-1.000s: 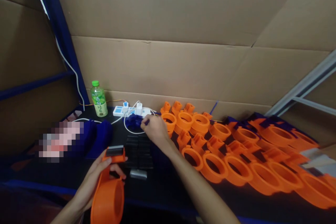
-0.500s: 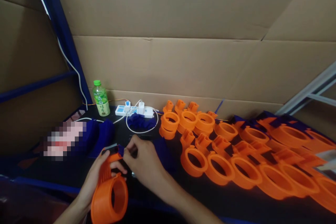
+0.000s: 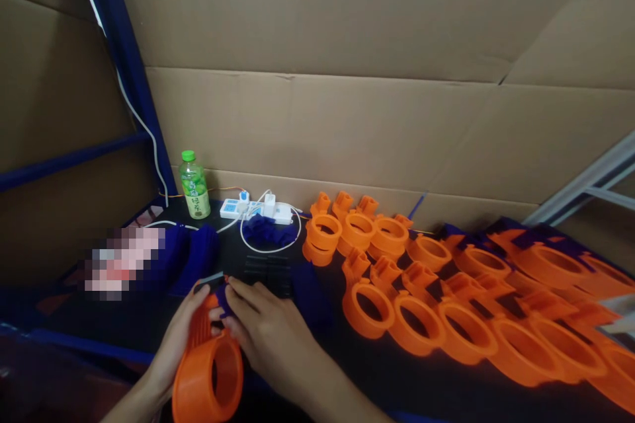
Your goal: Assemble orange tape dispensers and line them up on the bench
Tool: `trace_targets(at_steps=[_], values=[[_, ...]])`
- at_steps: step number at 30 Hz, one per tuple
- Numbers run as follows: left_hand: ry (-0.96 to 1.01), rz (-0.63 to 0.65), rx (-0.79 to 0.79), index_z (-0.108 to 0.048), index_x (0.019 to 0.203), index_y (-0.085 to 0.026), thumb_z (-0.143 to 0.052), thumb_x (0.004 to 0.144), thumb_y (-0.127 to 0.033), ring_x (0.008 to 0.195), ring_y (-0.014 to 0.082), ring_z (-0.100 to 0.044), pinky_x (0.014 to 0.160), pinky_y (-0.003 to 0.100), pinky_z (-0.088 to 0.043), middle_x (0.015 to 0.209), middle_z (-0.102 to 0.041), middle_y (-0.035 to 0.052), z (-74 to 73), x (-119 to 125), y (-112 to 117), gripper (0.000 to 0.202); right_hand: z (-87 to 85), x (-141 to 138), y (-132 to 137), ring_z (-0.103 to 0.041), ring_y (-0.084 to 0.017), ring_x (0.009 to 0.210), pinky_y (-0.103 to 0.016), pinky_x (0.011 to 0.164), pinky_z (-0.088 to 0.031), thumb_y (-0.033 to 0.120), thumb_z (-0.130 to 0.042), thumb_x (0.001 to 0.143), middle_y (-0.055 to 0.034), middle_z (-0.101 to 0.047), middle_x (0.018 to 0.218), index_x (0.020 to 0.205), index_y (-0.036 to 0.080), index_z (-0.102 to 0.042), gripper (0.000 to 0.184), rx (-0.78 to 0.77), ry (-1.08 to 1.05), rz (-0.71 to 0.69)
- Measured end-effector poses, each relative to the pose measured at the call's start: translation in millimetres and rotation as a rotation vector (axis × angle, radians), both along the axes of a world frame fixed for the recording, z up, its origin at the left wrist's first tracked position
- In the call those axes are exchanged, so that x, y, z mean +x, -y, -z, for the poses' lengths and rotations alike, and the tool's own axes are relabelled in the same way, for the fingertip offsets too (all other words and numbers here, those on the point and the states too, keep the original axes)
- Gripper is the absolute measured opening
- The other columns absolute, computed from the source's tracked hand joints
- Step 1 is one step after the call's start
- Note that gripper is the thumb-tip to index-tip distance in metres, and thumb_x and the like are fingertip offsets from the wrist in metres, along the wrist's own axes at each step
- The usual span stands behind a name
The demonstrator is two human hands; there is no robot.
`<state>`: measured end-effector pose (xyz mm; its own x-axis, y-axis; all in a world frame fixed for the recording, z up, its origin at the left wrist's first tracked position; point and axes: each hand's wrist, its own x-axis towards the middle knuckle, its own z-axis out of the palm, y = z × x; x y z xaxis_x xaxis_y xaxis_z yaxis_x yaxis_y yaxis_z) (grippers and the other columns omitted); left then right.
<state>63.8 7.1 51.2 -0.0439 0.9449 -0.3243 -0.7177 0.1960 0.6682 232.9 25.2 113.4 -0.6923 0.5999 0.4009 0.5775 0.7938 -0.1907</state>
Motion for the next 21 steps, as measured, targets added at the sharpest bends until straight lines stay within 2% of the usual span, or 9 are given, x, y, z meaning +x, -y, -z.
trace_targets(at_steps=[3,5,10,16,19,21], values=[[0.018,0.041,0.017,-0.048,0.118,-0.027,-0.071,0.082,-0.037,0.059,0.0225,-0.074,0.052,0.028,-0.054,0.073,-0.074,0.0021,2.3,-0.2,0.6,0.044,1.2,2.0,-2.9,-0.056,-0.016,0.122,-0.032,0.106,-0.047,0.018,-0.042,0.098,-0.0032,-0.057,0.137,0.132,0.018,-0.057,0.037,0.058,-0.004,-0.016],[0.013,0.047,0.024,-0.047,0.117,-0.028,-0.07,0.082,-0.037,0.061,0.0238,-0.074,0.052,0.029,-0.054,0.074,-0.075,0.0019,3.7,-0.4,0.6,0.043,4.0,3.7,-4.1,-0.057,-0.015,0.121,-0.032,0.106,-0.047,0.019,-0.041,0.099,-0.0033,-0.057,0.137,0.13,0.017,-0.058,0.036,0.097,-0.02,-0.01],[-0.004,0.09,0.052,-0.047,0.116,-0.027,-0.065,0.086,-0.037,0.063,0.0246,-0.075,0.056,0.03,-0.054,0.071,-0.074,0.0019,-2.7,0.7,2.0,0.036,12.9,8.8,-7.0,-0.06,-0.016,0.117,-0.029,0.095,-0.054,0.018,-0.046,0.096,-0.0049,-0.059,0.135,0.129,0.021,-0.06,0.036,0.151,-0.004,-0.031],[-0.023,0.122,0.032,-0.047,0.12,-0.025,-0.065,0.087,-0.035,0.062,0.0251,-0.075,0.055,0.03,-0.054,0.065,-0.073,0.0011,-16.5,3.3,8.0,0.039,33.2,3.7,-9.3,-0.069,-0.015,0.093,-0.026,0.08,-0.058,0.018,-0.048,0.098,-0.0072,-0.07,0.113,0.124,0.017,-0.063,0.03,0.143,-0.228,-0.011],[-0.029,0.116,0.011,-0.046,0.121,-0.025,-0.067,0.084,-0.035,0.06,0.0256,-0.075,0.053,0.029,-0.053,0.064,-0.073,0.0007,-17.8,4.4,7.5,0.044,42.6,1.8,-7.9,-0.068,-0.016,0.094,-0.027,0.079,-0.059,0.017,-0.047,0.098,-0.0095,-0.07,0.11,0.125,0.015,-0.061,0.031,0.117,-0.289,0.01],[-0.035,0.122,0.024,-0.046,0.117,-0.025,-0.067,0.084,-0.036,0.061,0.0257,-0.075,0.053,0.029,-0.053,0.067,-0.074,0.0015,-18.1,5.2,6.4,0.04,46.5,2.0,-6.5,-0.068,-0.017,0.098,-0.029,0.082,-0.058,0.017,-0.047,0.098,-0.0102,-0.07,0.111,0.126,0.015,-0.06,0.031,0.095,-0.312,0.036]])
